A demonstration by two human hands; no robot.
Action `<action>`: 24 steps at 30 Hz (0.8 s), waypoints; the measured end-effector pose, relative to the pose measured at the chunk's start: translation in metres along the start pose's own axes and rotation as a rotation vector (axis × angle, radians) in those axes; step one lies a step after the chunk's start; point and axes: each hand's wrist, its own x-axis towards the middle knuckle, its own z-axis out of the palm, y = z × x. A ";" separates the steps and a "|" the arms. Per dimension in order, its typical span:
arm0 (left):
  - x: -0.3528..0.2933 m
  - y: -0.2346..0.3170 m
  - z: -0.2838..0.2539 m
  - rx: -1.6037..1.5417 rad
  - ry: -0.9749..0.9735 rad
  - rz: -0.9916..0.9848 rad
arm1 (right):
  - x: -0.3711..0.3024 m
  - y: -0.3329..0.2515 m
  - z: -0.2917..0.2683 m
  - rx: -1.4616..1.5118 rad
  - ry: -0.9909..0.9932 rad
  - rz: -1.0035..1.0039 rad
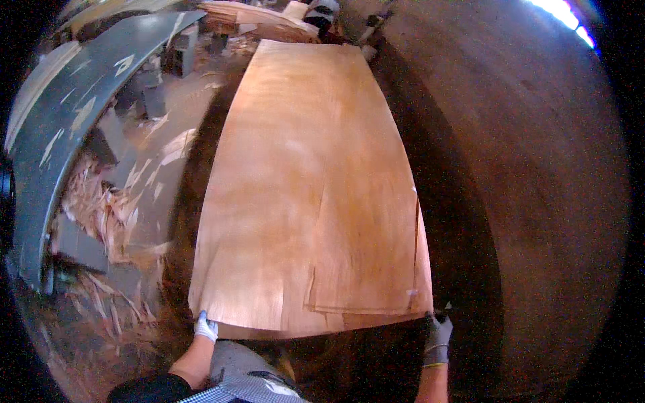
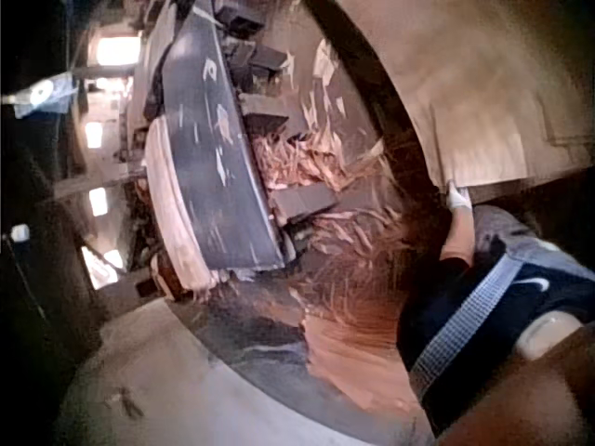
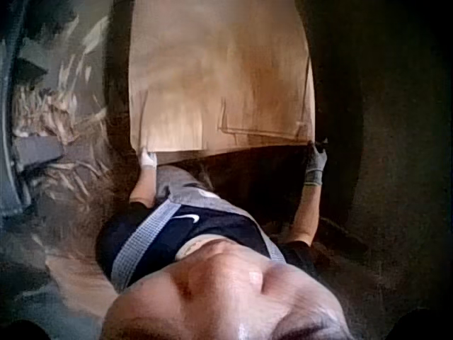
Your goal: The person prepares large sheets of wood veneer by removing damaged sections and applying adhesive patches. Using a handheld cutting tool, the person cuts out irregular shapes from a stack of veneer, applies small adhesive patches to cover defects on a larger veneer sheet, and uses a wooden pole to help lift and move the large sheets between stacks.
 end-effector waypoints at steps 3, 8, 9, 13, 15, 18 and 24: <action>-0.017 -0.018 0.018 -0.057 -0.027 0.027 | 0.017 0.025 0.022 0.069 -0.040 0.019; -0.009 -0.030 0.034 -0.090 -0.054 0.077 | 0.052 0.079 0.049 0.299 -0.108 0.147; 0.003 -0.032 0.030 -0.035 -0.031 0.133 | 0.062 0.086 0.058 0.271 -0.130 0.142; -0.010 -0.039 0.051 -0.143 -0.089 0.107 | 0.060 0.119 0.077 0.262 -0.166 0.186; -0.009 -0.026 0.050 -0.105 -0.076 0.165 | 0.069 0.155 0.090 0.218 -0.192 0.119; 0.002 -0.030 0.052 -0.066 -0.096 0.191 | 0.087 0.253 0.092 0.077 -0.145 -0.058; -0.006 -0.017 0.014 0.069 -0.162 0.205 | 0.030 0.203 0.116 -0.008 -0.128 0.013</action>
